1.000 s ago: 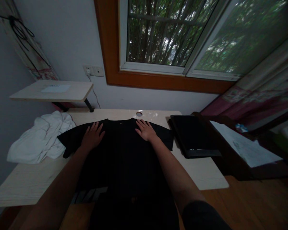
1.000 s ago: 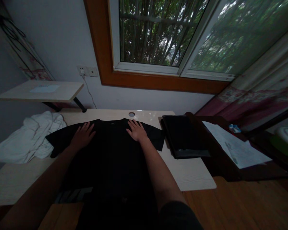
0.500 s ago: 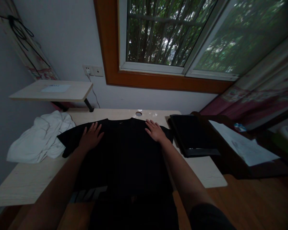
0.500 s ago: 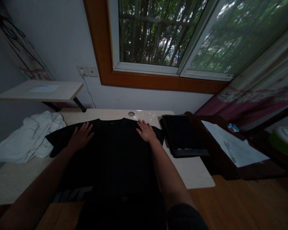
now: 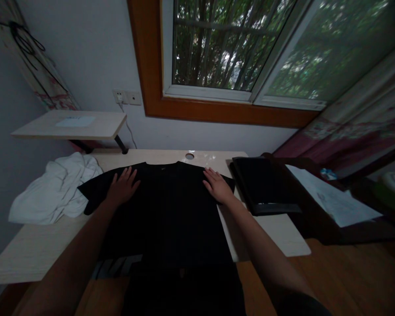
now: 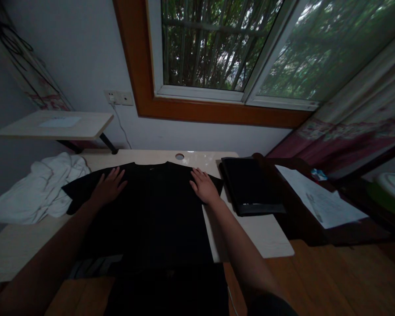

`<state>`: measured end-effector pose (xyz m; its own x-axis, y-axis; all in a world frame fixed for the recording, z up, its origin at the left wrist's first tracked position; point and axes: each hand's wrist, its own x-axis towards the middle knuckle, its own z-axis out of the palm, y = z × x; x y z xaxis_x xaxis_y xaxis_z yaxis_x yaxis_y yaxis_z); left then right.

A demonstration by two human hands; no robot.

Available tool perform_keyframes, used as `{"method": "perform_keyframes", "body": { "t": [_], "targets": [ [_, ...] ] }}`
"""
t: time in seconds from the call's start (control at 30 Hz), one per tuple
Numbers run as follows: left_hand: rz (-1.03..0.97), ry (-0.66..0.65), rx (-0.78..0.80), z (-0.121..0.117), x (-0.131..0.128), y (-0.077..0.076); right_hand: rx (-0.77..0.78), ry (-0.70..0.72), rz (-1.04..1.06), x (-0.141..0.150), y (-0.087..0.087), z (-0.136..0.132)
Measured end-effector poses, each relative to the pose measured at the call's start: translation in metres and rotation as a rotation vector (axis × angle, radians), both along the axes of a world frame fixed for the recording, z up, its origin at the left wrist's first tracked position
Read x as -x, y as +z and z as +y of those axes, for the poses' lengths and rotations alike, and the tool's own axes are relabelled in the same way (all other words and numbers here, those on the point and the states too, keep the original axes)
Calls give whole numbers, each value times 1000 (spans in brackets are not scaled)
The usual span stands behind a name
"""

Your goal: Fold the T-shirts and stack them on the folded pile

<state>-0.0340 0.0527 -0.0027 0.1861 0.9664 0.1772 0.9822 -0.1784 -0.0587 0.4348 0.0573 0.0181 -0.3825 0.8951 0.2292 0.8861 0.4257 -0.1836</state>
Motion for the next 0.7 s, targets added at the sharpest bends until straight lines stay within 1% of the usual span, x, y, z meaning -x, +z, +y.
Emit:
{"method": "perform_keyframes", "body": {
  "t": [0.07,0.1,0.23,0.33,0.43,0.53,0.6,0.7],
  "targets": [
    [4,-3,3,2,2,2,22,47,-26,8,0,-12],
    [5,-4,5,3,3,3,37,48,-42,10,-1,-16],
    [10,-4,19,7,7,3,76,-23,-84,5,-8,-24],
    [4,-7,11,8,8,2,79,-55,-92,-4,-10,-21],
    [-13,-4,-11,8,9,3,91,-70,-94,-8,-9,-14],
    [-46,5,-72,7,7,6,102,-72,-98,-10,-8,-6],
    [-71,-24,-117,3,4,8,106,-65,-103,-12,-7,0],
    [-84,-108,-105,-8,-5,7,106,-57,-110,-18,-8,9]
  ]
}}
